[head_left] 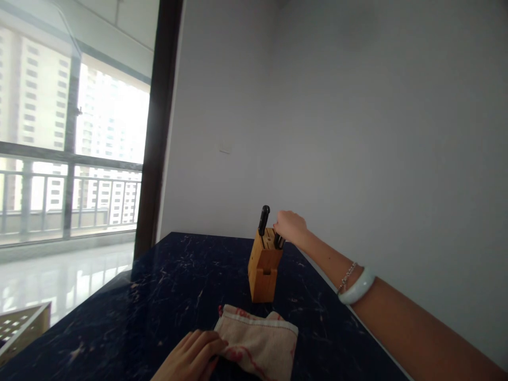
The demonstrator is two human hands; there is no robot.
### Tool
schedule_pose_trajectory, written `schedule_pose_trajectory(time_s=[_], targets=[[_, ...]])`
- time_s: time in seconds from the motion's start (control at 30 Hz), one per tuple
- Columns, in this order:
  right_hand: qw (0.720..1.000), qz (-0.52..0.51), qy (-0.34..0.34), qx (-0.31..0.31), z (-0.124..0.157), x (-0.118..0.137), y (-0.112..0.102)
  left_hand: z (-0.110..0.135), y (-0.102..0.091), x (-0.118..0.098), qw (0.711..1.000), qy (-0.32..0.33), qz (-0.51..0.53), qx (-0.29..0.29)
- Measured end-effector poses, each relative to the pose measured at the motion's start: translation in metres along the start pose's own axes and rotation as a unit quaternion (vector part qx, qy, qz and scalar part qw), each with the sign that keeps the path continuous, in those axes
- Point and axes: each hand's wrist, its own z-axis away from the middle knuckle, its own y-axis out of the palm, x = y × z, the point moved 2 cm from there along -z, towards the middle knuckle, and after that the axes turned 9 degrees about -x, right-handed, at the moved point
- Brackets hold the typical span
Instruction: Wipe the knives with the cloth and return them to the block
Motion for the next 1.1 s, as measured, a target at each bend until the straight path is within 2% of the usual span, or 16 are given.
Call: schedule_pose_trajectory(time_s=[0.07, 0.17, 0.27, 0.3, 0.37, 0.4, 0.47, 0.53, 0.6, 0.67, 0.73, 0.8, 0.87, 0.93, 1.0, 1.1], targets=[[0.999, -0.003, 0.014, -0.04, -0.004, -0.004, -0.011, 0.002, 0.003, 0.002, 1.0, -0.003, 0.016, -0.003], [0.991, -0.008, 0.024, -0.135, -0.005, -0.01, -0.048, 0.006, 0.007, 0.007, 0.998, -0.031, 0.052, 0.0], [0.938, -0.062, -0.007, -0.342, 0.012, -0.01, -0.099, 0.012, 0.01, 0.011, 0.992, -0.107, 0.072, 0.006], [0.918, -0.105, -0.019, -0.383, 0.021, -0.009, -0.11, 0.015, 0.011, 0.011, 0.988, -0.132, 0.076, 0.002], [0.893, -0.222, -0.059, -0.387, 0.043, -0.003, -0.116, 0.02, 0.013, 0.012, 0.98, -0.175, 0.09, -0.008], [0.882, -0.283, -0.077, -0.367, 0.056, 0.002, -0.11, 0.022, 0.015, 0.011, 0.975, -0.193, 0.106, -0.011], [0.863, -0.401, -0.082, -0.295, 0.082, 0.015, -0.076, 0.025, 0.019, 0.009, 0.961, -0.228, 0.156, -0.016], [0.835, -0.514, -0.034, -0.191, 0.108, 0.03, -0.022, 0.025, 0.025, 0.005, 0.937, -0.263, 0.226, -0.028], [0.772, -0.631, 0.026, -0.075, 0.133, 0.048, 0.04, 0.023, 0.031, 0.001, 0.892, -0.318, 0.32, -0.04], [0.713, -0.697, 0.077, -0.017, 0.157, 0.066, 0.092, 0.02, 0.036, -0.001, 0.795, -0.407, 0.447, -0.06], [0.688, -0.714, 0.127, 0.022, 0.177, 0.081, 0.127, 0.017, 0.038, -0.002, 0.659, -0.479, 0.571, -0.102], [0.699, -0.703, 0.133, 0.02, 0.192, 0.092, 0.143, 0.014, 0.037, 0.0, 0.544, -0.515, 0.649, -0.134], [0.716, -0.691, 0.103, 0.023, 0.201, 0.1, 0.147, 0.014, 0.035, 0.004, 0.483, -0.534, 0.679, -0.14], [0.725, -0.684, 0.065, 0.05, 0.204, 0.104, 0.146, 0.018, 0.034, 0.012, 0.461, -0.55, 0.682, -0.146], [0.739, -0.668, 0.053, 0.073, 0.202, 0.102, 0.144, 0.024, 0.035, 0.022, 0.46, -0.561, 0.667, -0.168], [0.797, -0.601, 0.046, 0.037, 0.191, 0.088, 0.143, 0.034, 0.04, 0.037, 0.478, -0.588, 0.622, -0.196]])
